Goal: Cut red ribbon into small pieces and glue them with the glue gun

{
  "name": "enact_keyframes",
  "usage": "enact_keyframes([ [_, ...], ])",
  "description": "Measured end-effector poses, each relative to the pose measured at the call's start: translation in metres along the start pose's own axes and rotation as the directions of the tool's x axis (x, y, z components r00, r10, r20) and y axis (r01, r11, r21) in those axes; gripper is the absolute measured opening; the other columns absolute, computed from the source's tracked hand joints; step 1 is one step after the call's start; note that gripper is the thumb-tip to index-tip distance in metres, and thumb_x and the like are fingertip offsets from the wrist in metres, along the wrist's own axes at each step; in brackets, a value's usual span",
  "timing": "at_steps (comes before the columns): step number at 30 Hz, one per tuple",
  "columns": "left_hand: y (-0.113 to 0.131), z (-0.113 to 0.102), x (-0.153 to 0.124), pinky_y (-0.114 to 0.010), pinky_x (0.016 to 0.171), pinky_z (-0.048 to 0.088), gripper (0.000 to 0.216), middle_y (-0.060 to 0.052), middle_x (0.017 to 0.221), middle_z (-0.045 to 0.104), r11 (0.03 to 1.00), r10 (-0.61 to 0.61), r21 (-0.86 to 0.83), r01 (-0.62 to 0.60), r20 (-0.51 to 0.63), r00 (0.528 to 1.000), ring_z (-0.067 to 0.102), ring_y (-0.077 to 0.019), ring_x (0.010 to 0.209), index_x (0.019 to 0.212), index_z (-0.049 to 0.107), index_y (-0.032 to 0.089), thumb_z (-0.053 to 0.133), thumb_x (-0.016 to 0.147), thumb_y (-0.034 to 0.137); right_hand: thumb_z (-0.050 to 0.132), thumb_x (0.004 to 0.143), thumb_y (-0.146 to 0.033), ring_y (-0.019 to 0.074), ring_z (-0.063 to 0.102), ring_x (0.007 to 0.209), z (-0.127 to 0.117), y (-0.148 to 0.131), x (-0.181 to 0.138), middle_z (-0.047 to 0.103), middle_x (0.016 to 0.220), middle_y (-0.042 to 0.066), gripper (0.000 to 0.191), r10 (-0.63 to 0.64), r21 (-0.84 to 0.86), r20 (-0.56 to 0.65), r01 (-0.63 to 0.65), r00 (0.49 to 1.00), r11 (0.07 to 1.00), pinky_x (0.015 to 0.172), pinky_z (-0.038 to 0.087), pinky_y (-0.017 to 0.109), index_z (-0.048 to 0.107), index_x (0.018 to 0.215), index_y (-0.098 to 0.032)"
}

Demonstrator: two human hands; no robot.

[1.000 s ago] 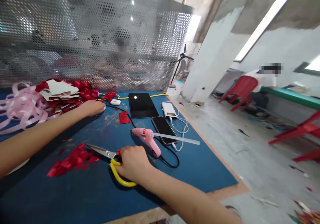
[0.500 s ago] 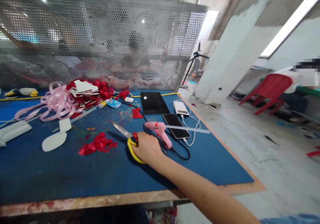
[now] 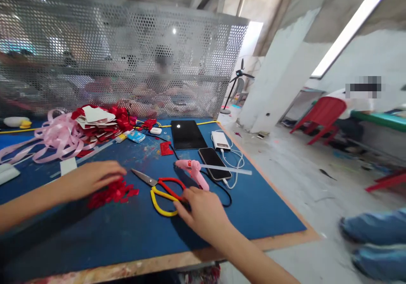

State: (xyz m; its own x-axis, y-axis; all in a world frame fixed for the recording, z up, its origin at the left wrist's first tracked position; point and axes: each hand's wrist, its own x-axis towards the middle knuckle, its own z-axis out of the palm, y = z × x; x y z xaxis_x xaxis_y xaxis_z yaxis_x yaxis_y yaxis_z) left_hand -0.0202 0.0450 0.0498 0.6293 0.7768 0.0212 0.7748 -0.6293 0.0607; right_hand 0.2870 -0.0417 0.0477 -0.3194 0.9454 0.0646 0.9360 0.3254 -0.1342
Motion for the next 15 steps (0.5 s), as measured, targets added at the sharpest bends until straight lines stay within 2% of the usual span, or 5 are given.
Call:
enact_keyframes([
  [1, -0.004, -0.003, 0.032, -0.023, 0.079, 0.048, 0.026, -0.001, 0.106, 0.068, 1.0, -0.018, 0.012, 0.018, -0.013, 1.0, 0.064, -0.0152, 0.095, 0.103, 0.065, 0.027, 0.042, 0.091, 0.026, 0.04, 0.089, -0.038, 0.0164, 0.059, 0.063, 0.0, 0.014, -0.003, 0.062, 0.072, 0.004, 0.031, 0.061, -0.023, -0.003, -0.061, 0.998, 0.998, 0.058, 0.042, 0.027, 0.059, 0.073, -0.019],
  [3, -0.014, -0.003, 0.09, -0.028, 0.084, 0.047, 0.026, -0.004, 0.107, 0.067, 0.998, -0.049, 0.036, 0.05, -0.033, 0.998, 0.062, -0.0187, 0.1, 0.101, 0.065, 0.022, 0.041, 0.091, 0.021, 0.038, 0.089, -0.037, 0.0179, 0.062, 0.072, 0.003, 0.047, -0.007, 0.064, 0.078, 0.005, 0.029, 0.113, -0.017, -0.129, -0.116, 0.985, 0.993, 0.065, 0.046, 0.029, 0.059, 0.079, -0.019],
  [6, -0.027, 0.008, 0.152, -0.04, 0.084, 0.05, 0.024, -0.008, 0.111, 0.061, 0.994, -0.078, 0.072, 0.081, -0.045, 0.996, 0.06, -0.0203, 0.097, 0.109, 0.058, 0.016, 0.051, 0.089, 0.029, 0.043, 0.086, -0.043, 0.0254, 0.059, 0.101, 0.015, 0.093, -0.013, 0.062, 0.11, 0.014, 0.037, 0.118, -0.044, -0.401, -0.148, 0.908, 0.988, 0.083, 0.047, 0.039, 0.054, 0.109, -0.016],
  [10, -0.034, 0.027, 0.191, -0.041, 0.081, 0.051, 0.029, -0.009, 0.115, 0.057, 0.988, -0.097, 0.114, 0.103, -0.055, 0.994, 0.059, -0.0207, 0.097, 0.113, 0.055, 0.016, 0.054, 0.088, 0.031, 0.047, 0.083, -0.049, 0.0285, 0.053, 0.114, 0.034, 0.127, -0.018, 0.054, 0.126, 0.017, 0.055, 0.081, -0.049, -0.432, -0.114, 0.898, 0.992, 0.09, 0.046, 0.045, 0.041, 0.126, -0.017],
  [15, -0.04, 0.038, 0.208, -0.041, 0.08, 0.051, 0.03, -0.009, 0.114, 0.057, 0.978, -0.132, 0.154, 0.144, -0.086, 0.987, 0.059, -0.0208, 0.096, 0.114, 0.054, 0.016, 0.054, 0.088, 0.031, 0.048, 0.084, -0.049, 0.0294, 0.053, 0.114, 0.039, 0.129, -0.018, 0.057, 0.121, 0.015, 0.05, 0.101, -0.014, -0.46, -0.121, 0.882, 0.993, 0.094, 0.043, 0.049, 0.042, 0.123, -0.019],
])
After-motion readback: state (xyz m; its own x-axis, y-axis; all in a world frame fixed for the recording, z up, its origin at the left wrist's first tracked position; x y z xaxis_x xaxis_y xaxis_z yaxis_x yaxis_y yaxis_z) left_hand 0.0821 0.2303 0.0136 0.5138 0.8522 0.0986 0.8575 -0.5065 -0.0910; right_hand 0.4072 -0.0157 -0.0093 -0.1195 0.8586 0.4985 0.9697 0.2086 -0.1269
